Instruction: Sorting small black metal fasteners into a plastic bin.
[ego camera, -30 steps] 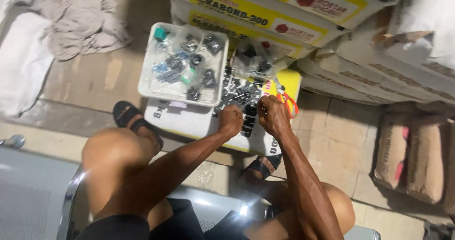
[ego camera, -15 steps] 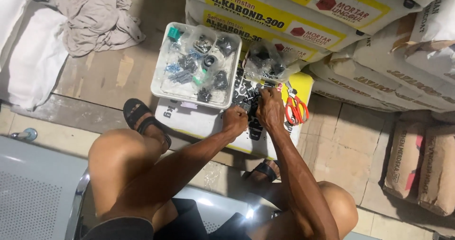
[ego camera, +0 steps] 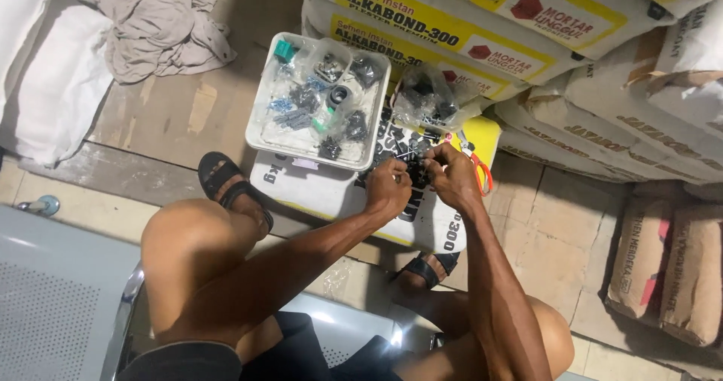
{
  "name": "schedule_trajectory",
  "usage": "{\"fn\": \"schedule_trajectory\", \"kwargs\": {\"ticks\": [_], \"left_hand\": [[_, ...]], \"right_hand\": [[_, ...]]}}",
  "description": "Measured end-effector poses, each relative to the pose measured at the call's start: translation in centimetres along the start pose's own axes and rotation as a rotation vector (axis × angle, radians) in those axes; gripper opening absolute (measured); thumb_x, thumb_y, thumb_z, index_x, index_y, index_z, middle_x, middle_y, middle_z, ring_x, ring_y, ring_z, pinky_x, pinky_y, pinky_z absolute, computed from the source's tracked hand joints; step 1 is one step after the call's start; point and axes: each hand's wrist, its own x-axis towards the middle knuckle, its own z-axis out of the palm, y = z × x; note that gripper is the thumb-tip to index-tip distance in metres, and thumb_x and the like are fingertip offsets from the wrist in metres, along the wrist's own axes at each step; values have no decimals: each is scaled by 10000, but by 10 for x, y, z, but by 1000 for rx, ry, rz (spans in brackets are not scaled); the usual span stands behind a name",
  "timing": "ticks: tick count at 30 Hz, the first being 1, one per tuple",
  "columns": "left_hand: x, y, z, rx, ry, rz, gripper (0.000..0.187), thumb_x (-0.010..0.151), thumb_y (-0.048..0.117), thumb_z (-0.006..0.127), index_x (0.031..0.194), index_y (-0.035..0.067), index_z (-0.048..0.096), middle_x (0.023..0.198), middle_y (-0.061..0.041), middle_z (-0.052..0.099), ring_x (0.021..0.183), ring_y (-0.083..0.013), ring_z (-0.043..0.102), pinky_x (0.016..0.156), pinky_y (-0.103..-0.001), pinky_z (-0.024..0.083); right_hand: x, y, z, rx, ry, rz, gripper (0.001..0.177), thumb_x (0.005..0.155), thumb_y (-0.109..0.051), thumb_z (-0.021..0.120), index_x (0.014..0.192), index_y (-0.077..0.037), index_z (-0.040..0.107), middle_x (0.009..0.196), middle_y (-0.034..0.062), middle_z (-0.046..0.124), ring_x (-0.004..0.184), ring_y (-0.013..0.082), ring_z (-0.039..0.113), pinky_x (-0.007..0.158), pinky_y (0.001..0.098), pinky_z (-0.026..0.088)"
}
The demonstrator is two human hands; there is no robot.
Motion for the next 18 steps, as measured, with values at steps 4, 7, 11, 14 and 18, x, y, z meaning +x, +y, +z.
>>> {"fn": "schedule_trajectory", "kwargs": {"ticks": [4,7,11,14,18], "left_hand": [[-8,86,-39,167,-96,258,236,892,-10,573,1121,-28,622,1075,-247,610,892,-520,661,704,-585,601],[4,92,-49,345,-342,517,395,929,-6,475,1308,-34,580,1399,-330,496,1226,-559,559,965,-625,526],[19,91,-55,278,-568,453,209,960,48,545,1130,37,666,917,-197,692,881,-460,694,694,-502,571],[17,114,-72,334,-574,449,141,967,84,587,1021,81,718,837,-166,734,794,-424,717,634,-456,580],[19,142,-85,510,-631,533,167,964,47,592,903,46,747,676,-162,720,594,-323,723,585,-385,587]], "right_hand": [[-21,-6,-27,154,-9,-48,88,961,-41,672,1046,-17,680,843,111,664,765,176,628,621,274,566],[-44,-27,-36,466,-122,-6,111,965,1,650,1063,52,654,854,133,645,827,207,649,672,319,573],[-52,-44,-40,784,-172,-9,164,962,-13,634,1109,61,628,910,138,646,864,228,687,703,327,585],[-55,-54,-42,730,-108,-71,232,959,-26,651,1168,73,627,941,143,641,850,220,688,688,320,588],[-70,-90,-52,363,-46,-219,156,927,26,695,1076,70,687,808,157,658,715,219,698,649,330,587]]}}
